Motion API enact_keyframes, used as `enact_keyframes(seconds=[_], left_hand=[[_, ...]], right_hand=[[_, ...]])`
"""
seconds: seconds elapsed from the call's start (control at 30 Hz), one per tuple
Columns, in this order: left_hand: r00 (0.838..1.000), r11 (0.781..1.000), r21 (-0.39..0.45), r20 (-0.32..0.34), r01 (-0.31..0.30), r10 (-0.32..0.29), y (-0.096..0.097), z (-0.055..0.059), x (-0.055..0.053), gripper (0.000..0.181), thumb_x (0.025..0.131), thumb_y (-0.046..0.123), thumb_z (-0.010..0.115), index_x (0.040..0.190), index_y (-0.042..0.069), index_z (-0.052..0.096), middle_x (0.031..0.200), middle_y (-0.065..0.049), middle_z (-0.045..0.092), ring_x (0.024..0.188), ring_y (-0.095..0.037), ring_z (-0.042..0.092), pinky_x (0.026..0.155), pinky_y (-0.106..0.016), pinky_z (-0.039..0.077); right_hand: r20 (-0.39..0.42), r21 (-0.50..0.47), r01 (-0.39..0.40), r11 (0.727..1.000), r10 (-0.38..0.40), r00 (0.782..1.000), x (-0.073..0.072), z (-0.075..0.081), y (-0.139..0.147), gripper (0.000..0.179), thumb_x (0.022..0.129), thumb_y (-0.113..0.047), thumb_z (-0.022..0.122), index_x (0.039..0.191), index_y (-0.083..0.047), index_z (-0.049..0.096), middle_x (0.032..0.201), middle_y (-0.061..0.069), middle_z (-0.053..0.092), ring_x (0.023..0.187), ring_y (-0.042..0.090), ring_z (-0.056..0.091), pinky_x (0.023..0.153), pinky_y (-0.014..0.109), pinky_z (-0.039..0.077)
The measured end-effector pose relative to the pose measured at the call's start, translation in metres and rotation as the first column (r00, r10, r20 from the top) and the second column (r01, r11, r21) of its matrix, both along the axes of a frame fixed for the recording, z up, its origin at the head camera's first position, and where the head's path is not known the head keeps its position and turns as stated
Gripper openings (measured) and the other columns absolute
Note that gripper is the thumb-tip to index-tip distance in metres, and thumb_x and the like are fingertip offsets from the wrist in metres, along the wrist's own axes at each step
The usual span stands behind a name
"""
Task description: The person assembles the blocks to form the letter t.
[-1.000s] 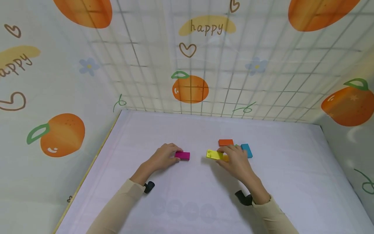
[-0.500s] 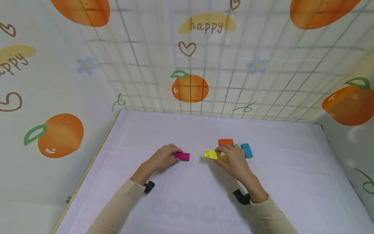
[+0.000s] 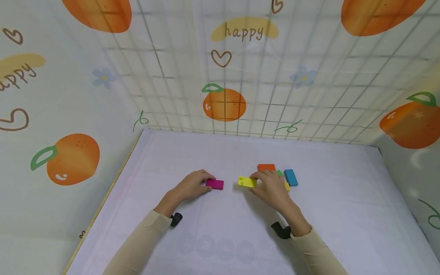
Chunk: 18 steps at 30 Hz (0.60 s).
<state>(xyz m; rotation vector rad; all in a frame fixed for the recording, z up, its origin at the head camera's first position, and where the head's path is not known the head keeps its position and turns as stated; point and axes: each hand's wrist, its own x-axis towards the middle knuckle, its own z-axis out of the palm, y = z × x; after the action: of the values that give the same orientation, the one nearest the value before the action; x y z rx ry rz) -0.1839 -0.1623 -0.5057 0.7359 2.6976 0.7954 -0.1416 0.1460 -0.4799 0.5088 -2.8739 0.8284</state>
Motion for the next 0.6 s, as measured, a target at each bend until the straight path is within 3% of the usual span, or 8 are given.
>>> enact_keyframes(seconds=[0.27,0.6], left_hand=[[1.0,1.0,-0.005,0.021,-0.018,0.019,0.001,-0.001,0.0,0.035,0.09,0.019,0.077,0.124,0.016,0.069,0.115,0.004,0.063,0.097,-0.015,0.054,0.088,-0.037,0.046],[0.999,0.999,-0.011,0.034,-0.035,0.035,0.001,-0.001,0.0,0.035,0.09,0.018,0.078,0.124,0.018,0.07,0.115,0.005,0.063,0.097,-0.015,0.054,0.087,-0.036,0.046]], right_hand=[[0.008,0.01,-0.031,0.999,0.031,0.999,-0.007,-0.004,-0.008,0.035,0.077,-0.023,0.089,0.107,-0.015,0.074,0.098,-0.002,0.066,0.09,0.023,0.053,0.077,0.041,0.038],[0.087,0.058,-0.053,0.997,0.048,0.995,-0.016,-0.012,-0.022,0.032,0.081,-0.026,0.086,0.109,-0.017,0.074,0.104,-0.002,0.067,0.098,0.022,0.052,0.084,0.047,0.039]])
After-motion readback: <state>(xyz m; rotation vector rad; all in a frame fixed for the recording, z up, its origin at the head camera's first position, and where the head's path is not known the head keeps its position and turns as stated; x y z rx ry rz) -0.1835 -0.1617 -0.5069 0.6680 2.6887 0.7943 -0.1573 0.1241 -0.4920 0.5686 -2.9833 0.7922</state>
